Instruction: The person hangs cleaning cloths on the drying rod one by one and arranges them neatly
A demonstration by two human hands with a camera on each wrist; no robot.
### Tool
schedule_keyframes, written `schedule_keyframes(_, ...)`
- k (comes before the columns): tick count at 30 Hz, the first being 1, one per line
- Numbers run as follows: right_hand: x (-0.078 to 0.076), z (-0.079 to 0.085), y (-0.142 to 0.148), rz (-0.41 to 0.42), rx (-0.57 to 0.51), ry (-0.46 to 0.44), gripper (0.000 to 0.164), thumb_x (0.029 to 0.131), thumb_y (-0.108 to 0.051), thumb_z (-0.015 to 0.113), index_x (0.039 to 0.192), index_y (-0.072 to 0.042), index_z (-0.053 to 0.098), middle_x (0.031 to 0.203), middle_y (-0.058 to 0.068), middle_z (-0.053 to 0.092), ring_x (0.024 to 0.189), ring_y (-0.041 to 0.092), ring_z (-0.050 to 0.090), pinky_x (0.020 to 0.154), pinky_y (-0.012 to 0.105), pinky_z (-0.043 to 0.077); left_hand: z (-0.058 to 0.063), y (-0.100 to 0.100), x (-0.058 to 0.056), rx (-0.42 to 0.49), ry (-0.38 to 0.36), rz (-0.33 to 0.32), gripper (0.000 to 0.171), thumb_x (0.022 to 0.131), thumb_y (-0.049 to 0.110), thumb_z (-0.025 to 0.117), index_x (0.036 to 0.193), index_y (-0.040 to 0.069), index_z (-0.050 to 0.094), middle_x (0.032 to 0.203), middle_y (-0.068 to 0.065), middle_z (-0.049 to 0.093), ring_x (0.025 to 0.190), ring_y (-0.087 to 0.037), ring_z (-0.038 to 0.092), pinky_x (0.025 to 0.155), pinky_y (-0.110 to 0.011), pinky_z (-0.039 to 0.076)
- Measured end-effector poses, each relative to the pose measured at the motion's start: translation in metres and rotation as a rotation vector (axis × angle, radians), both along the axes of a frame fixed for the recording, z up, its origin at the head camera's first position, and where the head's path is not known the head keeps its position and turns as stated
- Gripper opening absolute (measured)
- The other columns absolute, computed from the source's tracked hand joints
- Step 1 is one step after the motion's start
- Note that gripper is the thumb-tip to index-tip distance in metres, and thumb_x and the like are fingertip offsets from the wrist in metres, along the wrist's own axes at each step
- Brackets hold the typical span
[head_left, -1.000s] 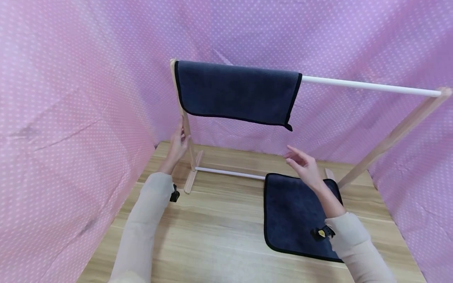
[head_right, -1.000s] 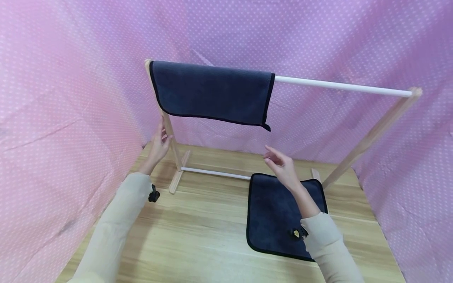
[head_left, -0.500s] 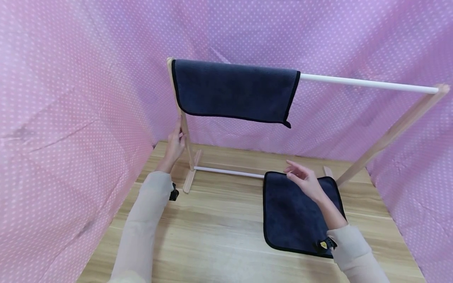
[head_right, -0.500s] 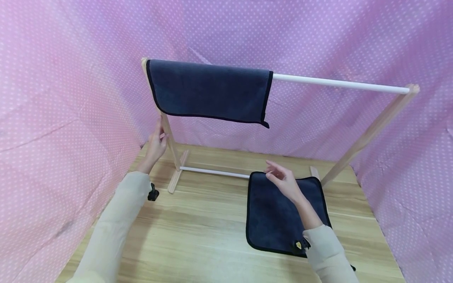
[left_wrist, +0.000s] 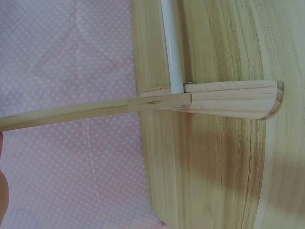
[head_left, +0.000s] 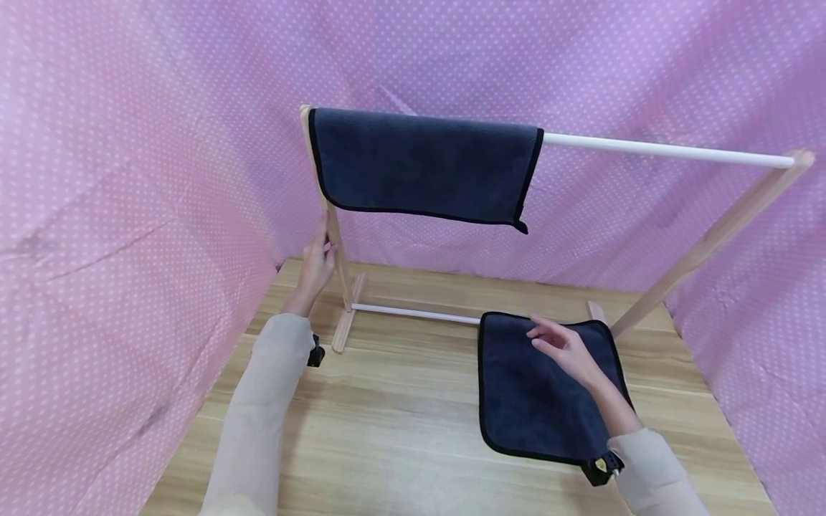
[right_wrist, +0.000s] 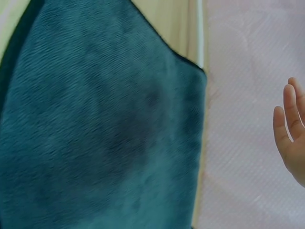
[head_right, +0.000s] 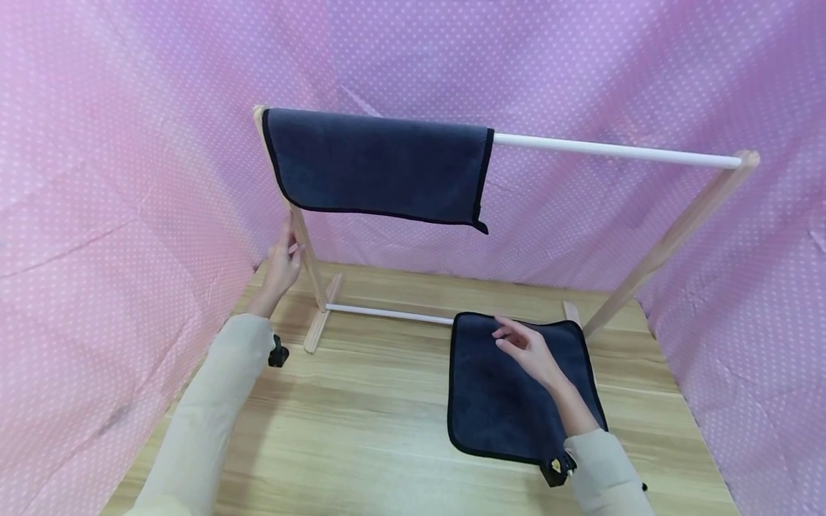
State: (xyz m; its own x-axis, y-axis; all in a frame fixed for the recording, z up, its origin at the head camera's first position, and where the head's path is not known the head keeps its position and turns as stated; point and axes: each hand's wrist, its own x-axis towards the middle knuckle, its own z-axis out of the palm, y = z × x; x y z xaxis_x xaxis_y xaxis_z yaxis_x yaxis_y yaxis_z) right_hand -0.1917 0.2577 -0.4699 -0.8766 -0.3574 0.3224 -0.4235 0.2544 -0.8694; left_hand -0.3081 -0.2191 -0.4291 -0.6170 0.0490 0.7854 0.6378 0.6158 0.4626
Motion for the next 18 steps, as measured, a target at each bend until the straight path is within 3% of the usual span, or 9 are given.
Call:
schedule_keyframes(5, 0.005, -0.015, 0.010, -0.009, 0.021, -0.027, 0.040, 0.085, 0.007, 0.056, 0.125, 0.004, 0.051, 0.096, -0.001, 0.064, 0.083, 0.000, 0.058, 0.068, 0.013, 0.048, 0.000, 0.000, 0.001, 0.008, -0.016, 0.005, 0.075, 0.082, -0.015, 0.053, 0.145, 0.016, 0.025, 0.099, -0.036, 0.055, 0.095, -0.046, 0.056, 0.077, -0.051, 0.050)
schedule_keyframes(10, 0.011, -0.029, 0.020, -0.032, 0.094, -0.039, 0.040, 0.084, 0.006, 0.058, 0.123, 0.012, 0.048, 0.095, -0.004, 0.063, 0.082, 0.002, 0.058, 0.068, 0.013, 0.048, 0.000, 0.000, 0.000, 0.022, -0.026, -0.001, 0.077, 0.082, -0.015, 0.053, 0.145, 0.018, 0.024, 0.101, -0.037, 0.055, 0.098, -0.047, 0.055, 0.078, -0.051, 0.050)
schedule_keyframes(18, 0.023, -0.042, 0.039, -0.100, 0.186, -0.096, 0.040, 0.085, 0.000, 0.059, 0.122, 0.014, 0.048, 0.094, 0.013, 0.063, 0.081, -0.001, 0.058, 0.069, 0.014, 0.048, -0.001, 0.001, 0.000, 0.017, -0.015, 0.014, 0.080, 0.082, -0.015, 0.053, 0.146, 0.023, 0.023, 0.097, -0.036, 0.057, 0.094, -0.046, 0.057, 0.078, -0.048, 0.051)
